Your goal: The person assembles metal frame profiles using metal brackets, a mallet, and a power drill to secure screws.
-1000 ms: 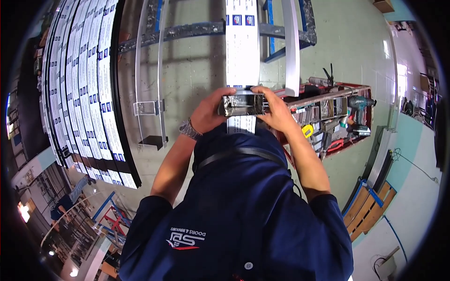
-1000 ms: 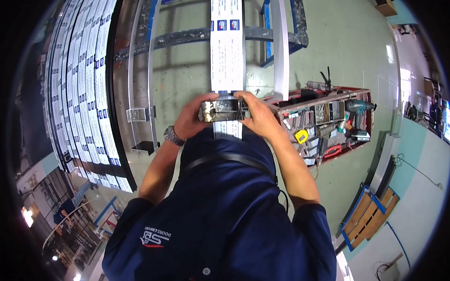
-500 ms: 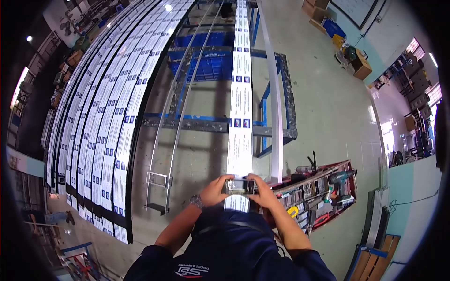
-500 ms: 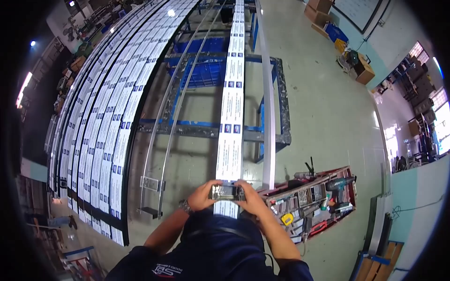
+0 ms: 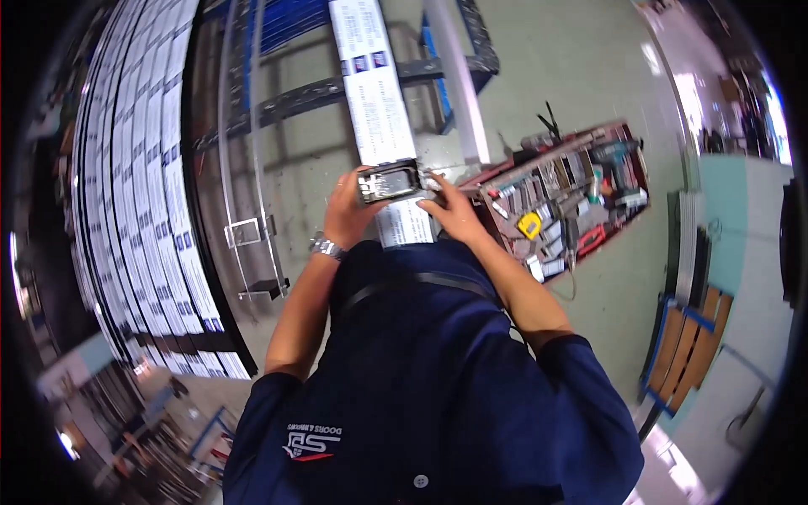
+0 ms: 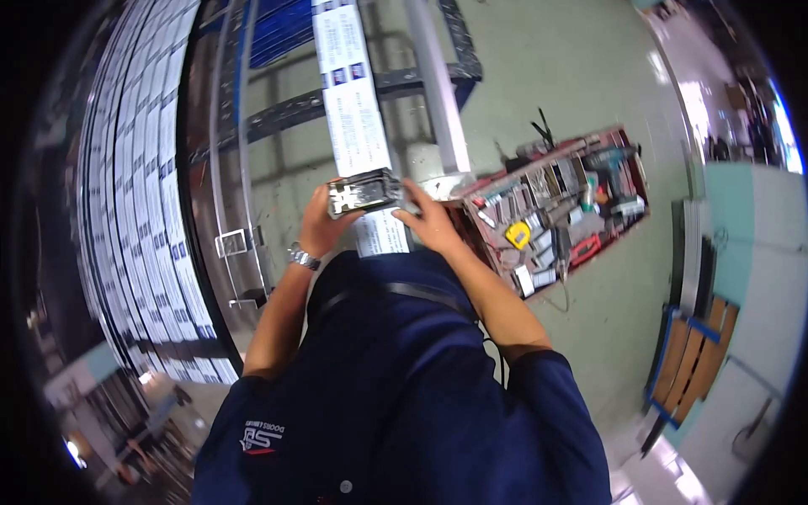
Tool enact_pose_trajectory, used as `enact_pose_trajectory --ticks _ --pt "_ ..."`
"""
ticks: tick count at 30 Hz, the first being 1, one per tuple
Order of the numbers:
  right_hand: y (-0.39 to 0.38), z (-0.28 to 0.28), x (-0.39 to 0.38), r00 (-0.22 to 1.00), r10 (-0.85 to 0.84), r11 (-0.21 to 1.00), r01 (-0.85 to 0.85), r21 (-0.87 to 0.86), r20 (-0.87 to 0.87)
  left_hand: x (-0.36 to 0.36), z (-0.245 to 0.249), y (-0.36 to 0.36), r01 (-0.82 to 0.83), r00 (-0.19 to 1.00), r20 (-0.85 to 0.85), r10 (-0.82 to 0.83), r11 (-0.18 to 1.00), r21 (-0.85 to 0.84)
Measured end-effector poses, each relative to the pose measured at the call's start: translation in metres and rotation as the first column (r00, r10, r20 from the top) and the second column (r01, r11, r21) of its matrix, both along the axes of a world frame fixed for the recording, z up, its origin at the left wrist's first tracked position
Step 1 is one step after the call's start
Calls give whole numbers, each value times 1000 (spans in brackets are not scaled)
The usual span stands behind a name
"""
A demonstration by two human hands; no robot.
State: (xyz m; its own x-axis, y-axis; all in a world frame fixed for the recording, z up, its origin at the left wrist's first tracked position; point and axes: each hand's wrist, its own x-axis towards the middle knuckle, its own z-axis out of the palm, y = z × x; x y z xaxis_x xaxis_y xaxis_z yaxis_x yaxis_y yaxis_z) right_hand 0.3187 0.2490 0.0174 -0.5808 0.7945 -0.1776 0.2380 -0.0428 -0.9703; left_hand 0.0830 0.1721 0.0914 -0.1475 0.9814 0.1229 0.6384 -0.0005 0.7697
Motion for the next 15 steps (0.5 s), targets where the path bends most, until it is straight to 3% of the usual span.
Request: enact_pose_trajectory --ticks 1,4,6,8,10,12,15 --pt "-12 1 -1 1000 -15 988 12 -153 -16 -1 1 0 -35 999 -13 35 998 -58" --pt "-21 15 -10 994 -98 979 87 -183 -51 -6 -1 4 -19 999 -49 13 994 -110" --pt "-28 12 -16 980 -157 984 166 61 -125 -4 0 -1 -62 998 -35 58 992 -113" --pt "-34 9 -14 972 -176 983 182 23 -156 -3 -2 -1 -46 999 -21 44 993 -108" --pt "-39 3 -15 976 -154 970 179 166 -154 -2 -2 -1 -78 996 23 82 988 -130" --pt "-45 1 -17 968 -173 964 205 171 -184 -1 -8 -2 -65 996 47 72 989 -132" --pt "-52 1 -26 969 -232 934 247 257 -86 -1 -8 -6 -96 993 48 104 985 -145"
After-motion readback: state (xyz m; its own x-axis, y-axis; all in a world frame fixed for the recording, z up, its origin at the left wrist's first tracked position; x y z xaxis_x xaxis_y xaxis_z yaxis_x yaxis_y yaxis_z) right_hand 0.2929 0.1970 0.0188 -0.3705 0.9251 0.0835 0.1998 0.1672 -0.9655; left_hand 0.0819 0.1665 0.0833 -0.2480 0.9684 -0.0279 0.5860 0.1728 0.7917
